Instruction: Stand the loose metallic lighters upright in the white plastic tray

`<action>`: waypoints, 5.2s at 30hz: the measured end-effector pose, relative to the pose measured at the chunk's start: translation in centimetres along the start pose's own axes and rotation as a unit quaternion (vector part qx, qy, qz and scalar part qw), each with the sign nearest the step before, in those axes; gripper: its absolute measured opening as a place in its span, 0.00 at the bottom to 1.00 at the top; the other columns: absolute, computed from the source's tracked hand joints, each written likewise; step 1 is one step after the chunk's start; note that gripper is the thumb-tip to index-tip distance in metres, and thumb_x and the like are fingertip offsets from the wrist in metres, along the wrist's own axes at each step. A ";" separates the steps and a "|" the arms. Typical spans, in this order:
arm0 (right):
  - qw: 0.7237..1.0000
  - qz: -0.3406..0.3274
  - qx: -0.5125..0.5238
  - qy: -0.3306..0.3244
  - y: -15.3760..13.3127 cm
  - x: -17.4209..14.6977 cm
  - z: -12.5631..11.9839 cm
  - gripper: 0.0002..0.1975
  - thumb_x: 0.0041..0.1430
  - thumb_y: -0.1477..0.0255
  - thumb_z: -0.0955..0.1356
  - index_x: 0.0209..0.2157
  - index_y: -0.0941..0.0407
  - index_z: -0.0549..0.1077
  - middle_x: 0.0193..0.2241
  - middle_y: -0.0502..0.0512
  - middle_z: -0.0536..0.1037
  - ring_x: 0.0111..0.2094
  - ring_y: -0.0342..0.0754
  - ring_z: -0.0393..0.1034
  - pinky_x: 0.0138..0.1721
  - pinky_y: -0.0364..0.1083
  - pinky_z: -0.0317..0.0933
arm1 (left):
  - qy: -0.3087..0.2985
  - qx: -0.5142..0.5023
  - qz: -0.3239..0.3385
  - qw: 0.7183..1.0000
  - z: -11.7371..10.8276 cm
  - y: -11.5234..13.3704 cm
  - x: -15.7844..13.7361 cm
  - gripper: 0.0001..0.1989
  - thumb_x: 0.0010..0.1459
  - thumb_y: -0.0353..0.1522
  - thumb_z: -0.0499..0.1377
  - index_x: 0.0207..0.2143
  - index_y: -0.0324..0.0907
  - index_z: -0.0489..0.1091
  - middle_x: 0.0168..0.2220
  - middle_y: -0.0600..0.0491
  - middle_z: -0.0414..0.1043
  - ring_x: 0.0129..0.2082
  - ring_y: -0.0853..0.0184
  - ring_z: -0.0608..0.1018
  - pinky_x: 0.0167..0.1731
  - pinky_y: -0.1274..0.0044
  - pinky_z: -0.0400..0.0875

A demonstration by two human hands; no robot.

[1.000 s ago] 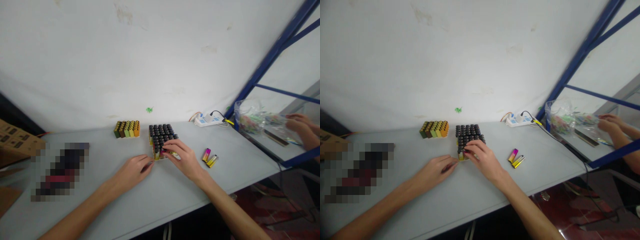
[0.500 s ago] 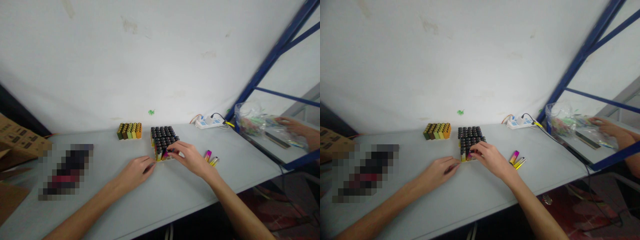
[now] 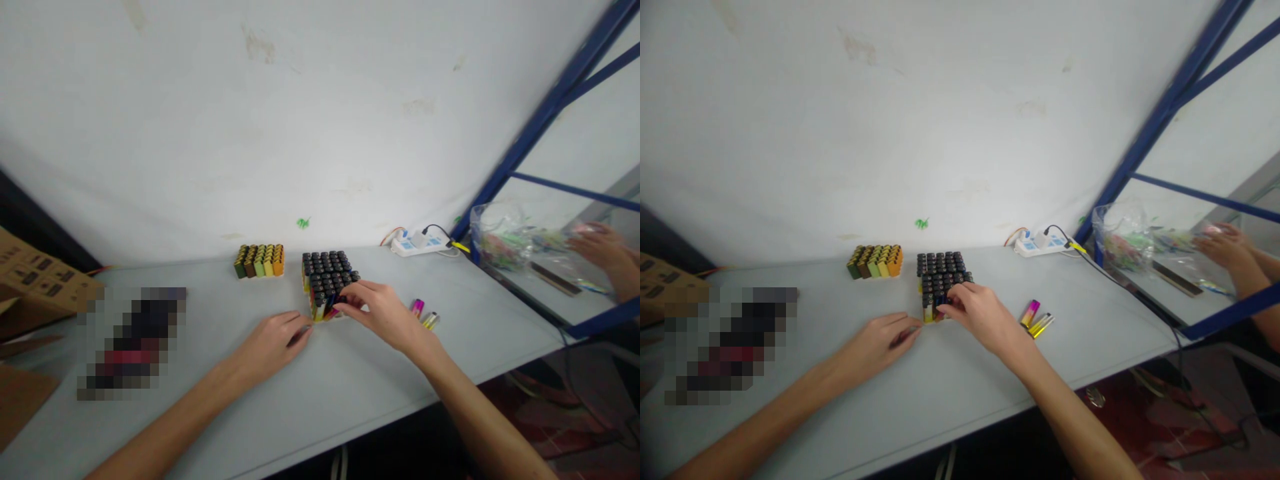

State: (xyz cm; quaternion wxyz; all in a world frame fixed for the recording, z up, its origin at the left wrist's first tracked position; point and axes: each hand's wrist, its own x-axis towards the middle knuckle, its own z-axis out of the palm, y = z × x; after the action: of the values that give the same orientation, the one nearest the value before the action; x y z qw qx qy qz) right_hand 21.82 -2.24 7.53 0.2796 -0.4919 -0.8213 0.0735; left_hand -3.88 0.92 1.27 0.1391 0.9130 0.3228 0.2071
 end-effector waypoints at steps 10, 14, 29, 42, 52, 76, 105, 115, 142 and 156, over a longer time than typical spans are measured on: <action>0.988 0.109 -0.052 0.100 -0.9 0.3 3.0 0.14 0.63 0.63 0.76 0.29 0.54 0.72 0.25 0.50 0.79 0.25 0.46 0.73 0.28 0.43 0.59 | -0.012 0.015 -0.001 1.000 -0.1 0.2 0.1 0.10 0.70 0.29 0.55 0.39 0.41 0.76 0.32 0.53 0.75 0.31 0.65 0.78 0.36 0.76 0.71; 0.988 0.115 -0.037 0.093 -1.2 0.7 3.5 0.15 0.62 0.62 0.76 0.29 0.54 0.71 0.25 0.49 0.80 0.24 0.45 0.72 0.27 0.42 0.57 | -0.014 0.007 0.000 1.000 0.0 0.2 0.1 0.09 0.70 0.29 0.55 0.40 0.41 0.76 0.33 0.53 0.76 0.32 0.65 0.78 0.36 0.76 0.71; 0.991 0.110 -0.038 0.069 -0.3 1.1 3.9 0.16 0.64 0.61 0.75 0.29 0.55 0.71 0.23 0.48 0.78 0.22 0.43 0.69 0.25 0.42 0.54 | -0.007 0.004 0.007 1.000 0.0 0.0 0.0 0.11 0.71 0.30 0.53 0.40 0.42 0.75 0.32 0.53 0.75 0.31 0.65 0.77 0.35 0.76 0.70; 0.980 0.151 -0.111 0.061 8.5 -7.1 -5.8 0.24 0.66 0.53 0.71 0.53 0.56 0.77 0.50 0.66 0.80 0.52 0.61 0.77 0.54 0.58 0.71 | 0.029 -0.028 0.001 0.999 -0.8 -0.3 -0.1 0.16 0.71 0.35 0.50 0.40 0.44 0.77 0.31 0.55 0.78 0.28 0.67 0.78 0.34 0.78 0.73; 0.985 0.160 -0.005 0.056 11.2 -9.9 -3.3 0.20 0.62 0.62 0.75 0.53 0.52 0.77 0.59 0.64 0.70 0.50 0.56 0.78 0.56 0.60 0.74 | 0.059 -0.014 -0.026 0.998 -0.6 -2.6 -1.1 0.14 0.71 0.41 0.54 0.43 0.48 0.77 0.38 0.55 0.82 0.34 0.65 0.83 0.38 0.78 0.77; 0.972 0.024 0.190 0.137 3.4 -3.1 0.1 0.10 0.68 0.67 0.72 0.49 0.53 0.77 0.42 0.56 0.82 0.40 0.48 0.82 0.47 0.49 0.80 | 0.005 -0.031 -0.073 0.997 -1.5 -1.5 -0.7 0.16 0.69 0.37 0.50 0.40 0.44 0.77 0.32 0.54 0.78 0.28 0.66 0.77 0.36 0.76 0.73; 0.991 -0.002 0.005 0.136 3.7 -3.3 -1.7 0.13 0.74 0.66 0.66 0.54 0.52 0.77 0.39 0.56 0.81 0.33 0.46 0.78 0.40 0.47 0.76 | 0.005 -0.023 -0.057 0.998 -1.3 -1.2 -0.4 0.16 0.69 0.38 0.50 0.39 0.45 0.77 0.30 0.54 0.76 0.28 0.66 0.76 0.35 0.76 0.71; 0.957 0.206 -0.202 0.013 10.8 -12.1 -4.2 0.36 0.63 0.46 0.70 0.64 0.53 0.70 0.61 0.70 0.72 0.61 0.69 0.69 0.61 0.68 0.65 | 0.015 -0.025 -0.059 0.998 -1.0 -1.6 -0.4 0.17 0.68 0.41 0.50 0.39 0.46 0.78 0.29 0.54 0.76 0.28 0.65 0.76 0.35 0.75 0.72; 0.819 0.258 0.500 0.110 4.0 -5.2 -1.1 0.15 0.72 0.52 0.65 0.46 0.49 0.67 0.20 0.40 0.68 0.14 0.37 0.54 0.15 0.36 0.46 | -0.002 -0.032 -0.073 0.997 -1.1 -1.5 -0.4 0.15 0.68 0.38 0.51 0.40 0.46 0.77 0.31 0.54 0.77 0.28 0.64 0.76 0.35 0.74 0.71; 0.980 0.168 0.100 0.027 2.3 -5.2 -3.0 0.11 0.66 0.61 0.72 0.41 0.53 0.73 0.20 0.42 0.70 0.20 0.41 0.61 0.26 0.41 0.56 | 0.002 -0.031 -0.068 0.997 -1.1 -1.4 -0.2 0.15 0.67 0.38 0.51 0.40 0.45 0.78 0.32 0.54 0.78 0.29 0.64 0.77 0.35 0.74 0.70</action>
State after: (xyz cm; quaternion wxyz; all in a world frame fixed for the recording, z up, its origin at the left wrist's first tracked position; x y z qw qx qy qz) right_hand 27.03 -5.99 7.13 0.3330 -0.5939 -0.7079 0.1878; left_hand -5.34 1.99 1.63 0.1803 0.8836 0.3782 0.2089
